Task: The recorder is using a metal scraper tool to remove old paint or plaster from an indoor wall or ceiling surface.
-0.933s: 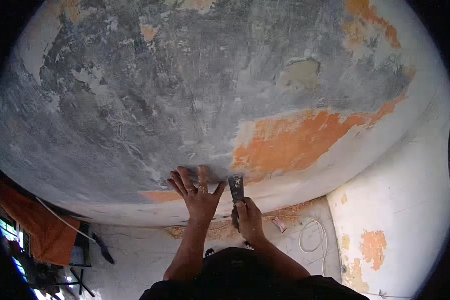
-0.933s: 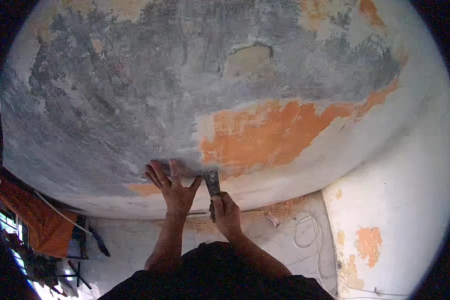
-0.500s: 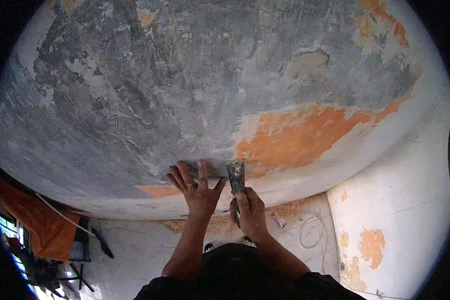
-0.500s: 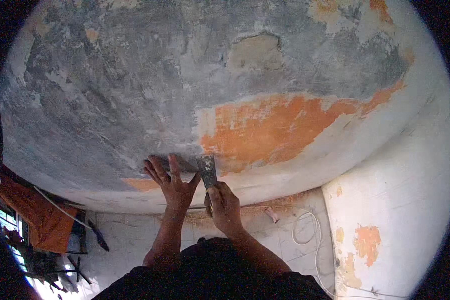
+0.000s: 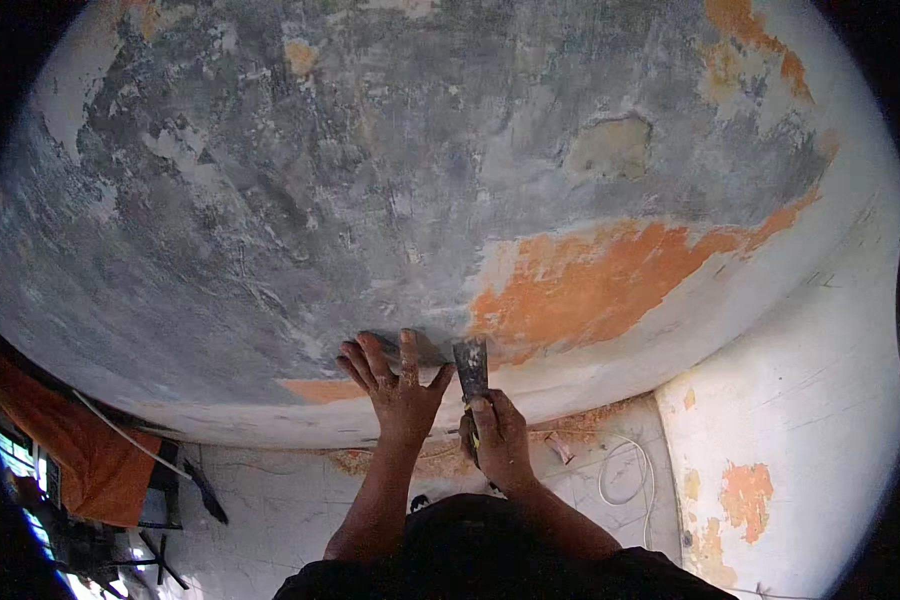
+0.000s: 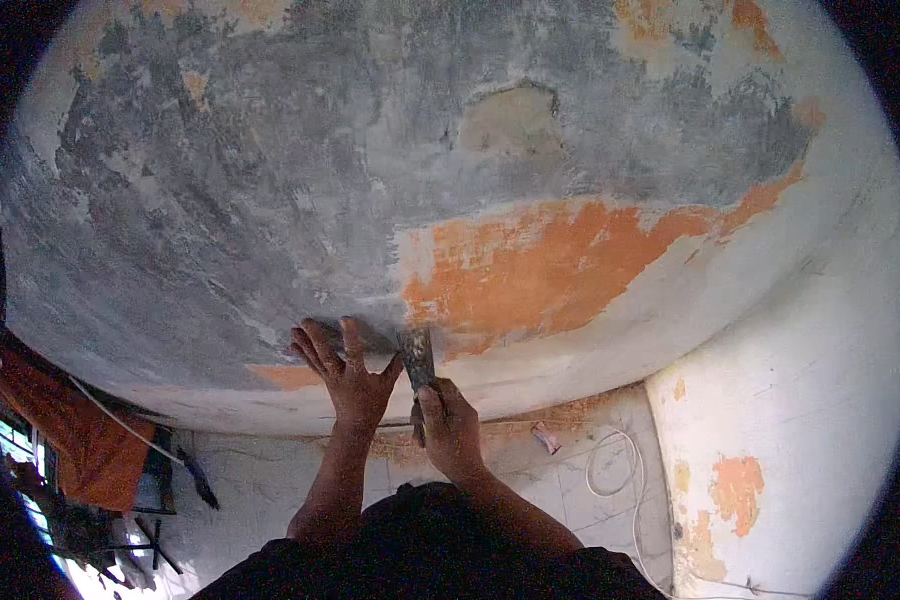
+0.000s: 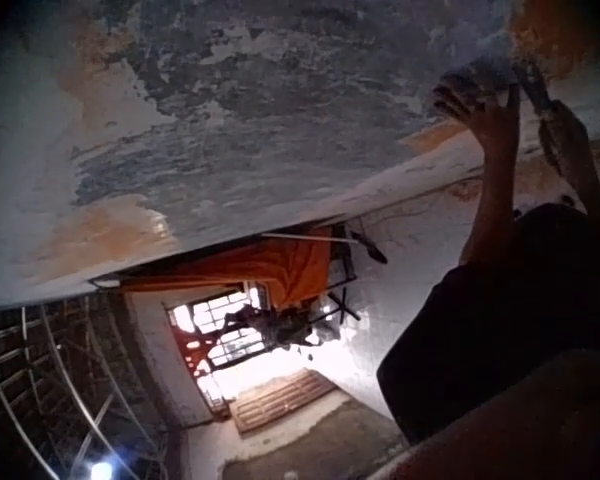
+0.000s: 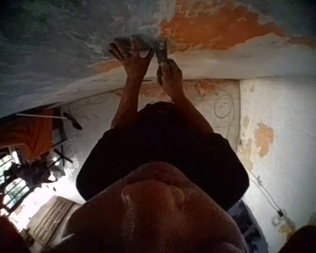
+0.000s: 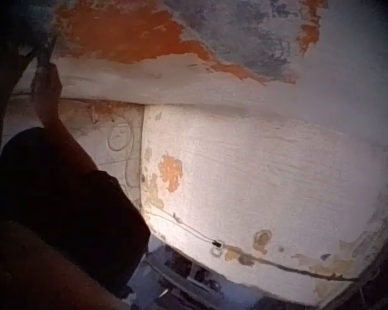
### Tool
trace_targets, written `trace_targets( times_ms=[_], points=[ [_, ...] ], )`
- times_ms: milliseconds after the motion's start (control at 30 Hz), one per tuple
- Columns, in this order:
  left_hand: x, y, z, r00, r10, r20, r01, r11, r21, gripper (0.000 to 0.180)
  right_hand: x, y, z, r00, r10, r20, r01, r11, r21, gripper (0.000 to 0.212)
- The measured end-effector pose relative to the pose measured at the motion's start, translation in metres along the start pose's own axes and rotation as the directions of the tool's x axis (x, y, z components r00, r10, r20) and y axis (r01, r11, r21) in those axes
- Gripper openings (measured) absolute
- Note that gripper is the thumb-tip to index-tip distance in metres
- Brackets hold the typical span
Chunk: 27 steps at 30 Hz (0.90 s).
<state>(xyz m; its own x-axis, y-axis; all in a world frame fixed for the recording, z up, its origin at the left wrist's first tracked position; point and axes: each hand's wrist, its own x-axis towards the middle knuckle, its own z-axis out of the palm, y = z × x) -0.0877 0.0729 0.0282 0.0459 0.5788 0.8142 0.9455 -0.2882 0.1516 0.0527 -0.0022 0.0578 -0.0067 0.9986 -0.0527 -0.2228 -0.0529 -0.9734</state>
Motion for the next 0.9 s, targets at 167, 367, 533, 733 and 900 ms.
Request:
trace_targets(
  times_ms=[167,367,533,733,900],
  points=[
    [0.007,0.005,-0.003,1.000,0.001,-0.022,-0.001,1.000,-0.009,0.097,0.004,0.022,-0.005,0.994,-0.097,-0.057,0.095,0.995,-0.030,0.028],
    [0.006,0.009,-0.003,0.999,-0.038,-0.010,0.037,0.999,-0.038,0.096,0.005,0.002,-0.002,0.996,-0.061,-0.064,0.055,0.993,-0.104,0.033],
    [0.007,-0.002,0.000,0.999,-0.020,-0.029,0.020,1.000,-0.020,0.097,0.005,-0.001,-0.002,0.999,-0.046,-0.027,0.044,0.996,-0.075,0.031],
    [0.003,0.003,0.000,1.000,-0.022,-0.011,0.021,0.999,-0.026,0.098,0.007,0.017,-0.012,0.998,-0.042,-0.055,0.035,0.992,-0.124,0.032],
    [0.002,0.000,-0.006,0.999,-0.035,0.009,0.035,0.999,-0.013,0.098,0.004,-0.007,-0.003,0.997,-0.066,-0.029,0.065,0.997,-0.038,0.031]
  ],
)
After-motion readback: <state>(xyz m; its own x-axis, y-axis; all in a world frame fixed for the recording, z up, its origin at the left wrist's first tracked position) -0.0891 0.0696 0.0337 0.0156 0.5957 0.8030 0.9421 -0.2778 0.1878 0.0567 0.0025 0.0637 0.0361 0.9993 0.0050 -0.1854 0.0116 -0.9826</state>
